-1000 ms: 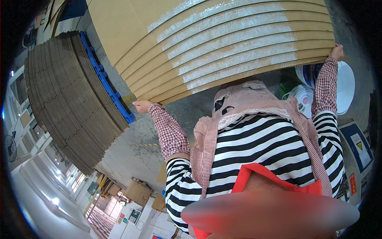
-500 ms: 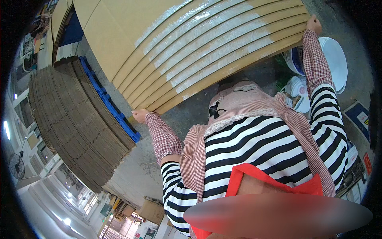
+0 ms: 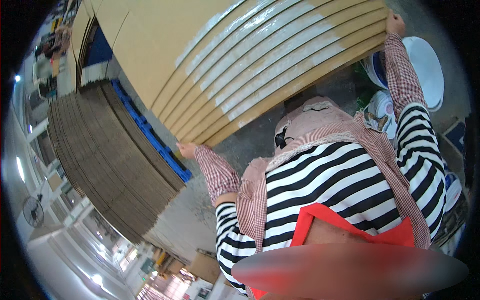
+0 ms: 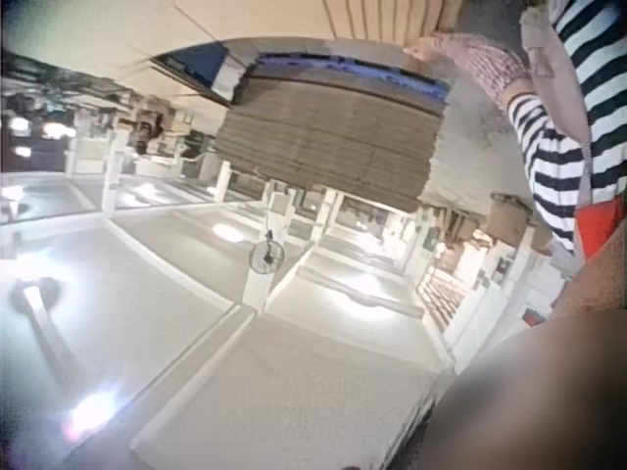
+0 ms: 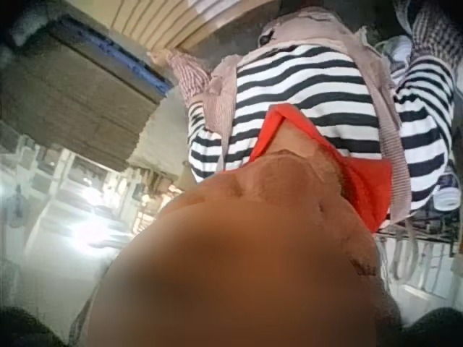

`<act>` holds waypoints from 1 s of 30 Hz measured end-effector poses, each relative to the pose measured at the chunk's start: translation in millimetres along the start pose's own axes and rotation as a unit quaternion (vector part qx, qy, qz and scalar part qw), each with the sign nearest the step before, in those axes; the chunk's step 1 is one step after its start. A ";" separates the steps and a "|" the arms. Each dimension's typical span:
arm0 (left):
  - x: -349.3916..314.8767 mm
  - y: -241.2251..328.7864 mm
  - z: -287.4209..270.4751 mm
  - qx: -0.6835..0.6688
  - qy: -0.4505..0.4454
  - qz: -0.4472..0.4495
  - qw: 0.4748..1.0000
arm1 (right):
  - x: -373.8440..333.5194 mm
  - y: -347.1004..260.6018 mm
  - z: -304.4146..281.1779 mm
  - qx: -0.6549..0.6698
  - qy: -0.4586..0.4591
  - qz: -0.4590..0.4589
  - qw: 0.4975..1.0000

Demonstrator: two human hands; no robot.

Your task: Painting white stripes on stacks of cardboard sheets using a brush.

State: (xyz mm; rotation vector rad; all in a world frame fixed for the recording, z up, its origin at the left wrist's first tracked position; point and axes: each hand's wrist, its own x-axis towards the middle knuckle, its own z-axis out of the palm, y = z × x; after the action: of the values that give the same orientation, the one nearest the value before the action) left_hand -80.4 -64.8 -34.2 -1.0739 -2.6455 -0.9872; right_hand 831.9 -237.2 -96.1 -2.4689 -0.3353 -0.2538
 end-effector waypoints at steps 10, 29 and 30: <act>-11.3 12.5 -8.7 0.038 0.002 0.039 0.999 | 1.0 4.3 -6.9 0.043 0.005 -0.007 0.999; -20.8 -30.2 -24.8 0.055 -0.071 0.074 0.993 | 27.1 19.4 -13.7 -0.237 -0.229 -0.069 0.942; -18.9 -29.6 -27.9 0.127 -0.103 0.113 0.980 | 25.5 16.5 -16.5 -0.257 -0.251 -0.071 0.930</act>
State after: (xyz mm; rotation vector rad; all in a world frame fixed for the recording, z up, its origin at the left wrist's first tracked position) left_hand -89.4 -108.7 -34.4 -1.4396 -2.6296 -0.5041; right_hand 859.4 -255.5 -85.8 -3.0137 -0.7445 0.2835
